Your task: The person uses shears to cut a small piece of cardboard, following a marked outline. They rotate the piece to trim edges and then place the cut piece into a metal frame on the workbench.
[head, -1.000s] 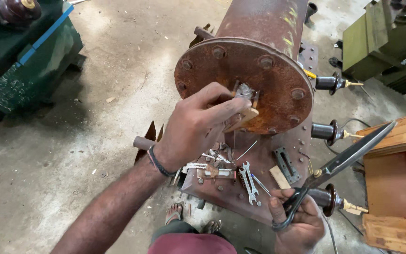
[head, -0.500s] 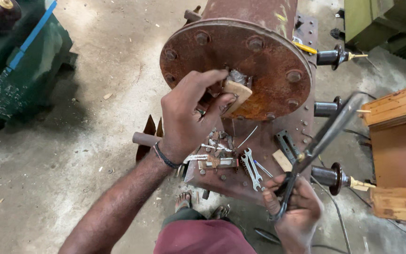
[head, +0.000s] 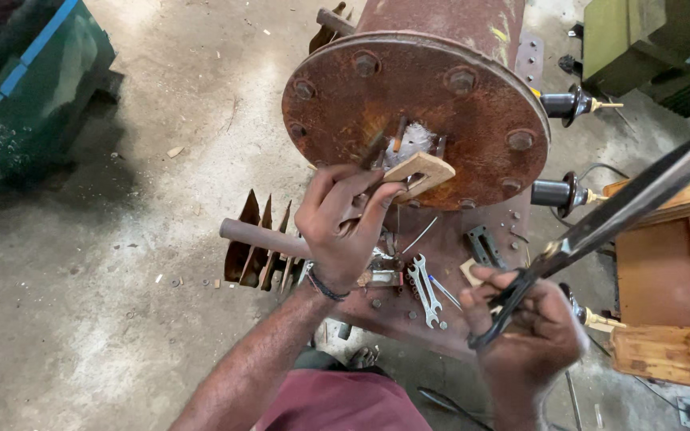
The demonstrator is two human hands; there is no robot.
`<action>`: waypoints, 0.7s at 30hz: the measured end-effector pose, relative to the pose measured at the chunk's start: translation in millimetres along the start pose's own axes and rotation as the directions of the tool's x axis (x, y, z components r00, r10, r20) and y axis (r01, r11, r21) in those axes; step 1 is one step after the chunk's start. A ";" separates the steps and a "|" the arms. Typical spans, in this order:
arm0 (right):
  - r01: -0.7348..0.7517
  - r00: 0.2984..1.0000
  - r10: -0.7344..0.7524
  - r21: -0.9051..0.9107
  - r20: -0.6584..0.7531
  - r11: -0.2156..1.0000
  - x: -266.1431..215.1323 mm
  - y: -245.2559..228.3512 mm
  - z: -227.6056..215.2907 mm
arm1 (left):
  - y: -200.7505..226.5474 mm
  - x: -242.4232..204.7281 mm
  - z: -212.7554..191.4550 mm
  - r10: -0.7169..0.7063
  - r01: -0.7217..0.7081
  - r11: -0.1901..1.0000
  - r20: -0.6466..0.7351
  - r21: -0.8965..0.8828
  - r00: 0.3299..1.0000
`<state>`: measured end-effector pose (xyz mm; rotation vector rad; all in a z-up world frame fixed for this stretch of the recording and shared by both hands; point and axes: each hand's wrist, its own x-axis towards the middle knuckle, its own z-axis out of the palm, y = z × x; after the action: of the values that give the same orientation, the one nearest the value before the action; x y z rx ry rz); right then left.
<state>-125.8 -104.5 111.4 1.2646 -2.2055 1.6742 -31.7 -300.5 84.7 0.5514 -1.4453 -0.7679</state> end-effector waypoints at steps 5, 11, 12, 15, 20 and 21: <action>0.217 0.976 -0.218 0.006 0.015 0.976 63.1 -28.4 18.0 | -3.8 -5.5 3.0 0.059 -0.057 0.998 -0.059 0.025 0.997; 0.321 0.942 -0.317 -0.017 0.115 0.947 95.4 -51.4 46.8 | -16.4 -17.6 10.1 0.057 -0.056 0.998 -0.079 0.005 0.995; 0.326 0.939 -0.320 -0.029 0.127 0.945 96.1 -53.1 50.4 | -18.4 -20.6 9.6 0.046 -0.047 0.999 -0.052 -0.009 0.998; 0.388 0.917 -0.376 -0.081 0.133 0.918 98.8 -54.6 55.9 | -23.7 -28.1 8.5 0.168 -0.165 0.985 -0.070 0.049 0.983; 0.310 0.935 -0.324 0.111 0.144 0.944 102.4 -50.8 61.1 | -28.3 -33.7 12.6 0.199 -0.192 0.976 -0.074 0.101 0.977; 0.299 0.937 -0.319 0.142 0.142 0.944 102.9 -50.0 61.2 | -28.3 -33.9 13.5 0.197 -0.190 0.977 -0.072 0.100 0.978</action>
<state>-136.5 -214.6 179.3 1.7324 -1.8788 1.6463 -47.5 -292.1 42.1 0.4980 -1.4399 -0.5211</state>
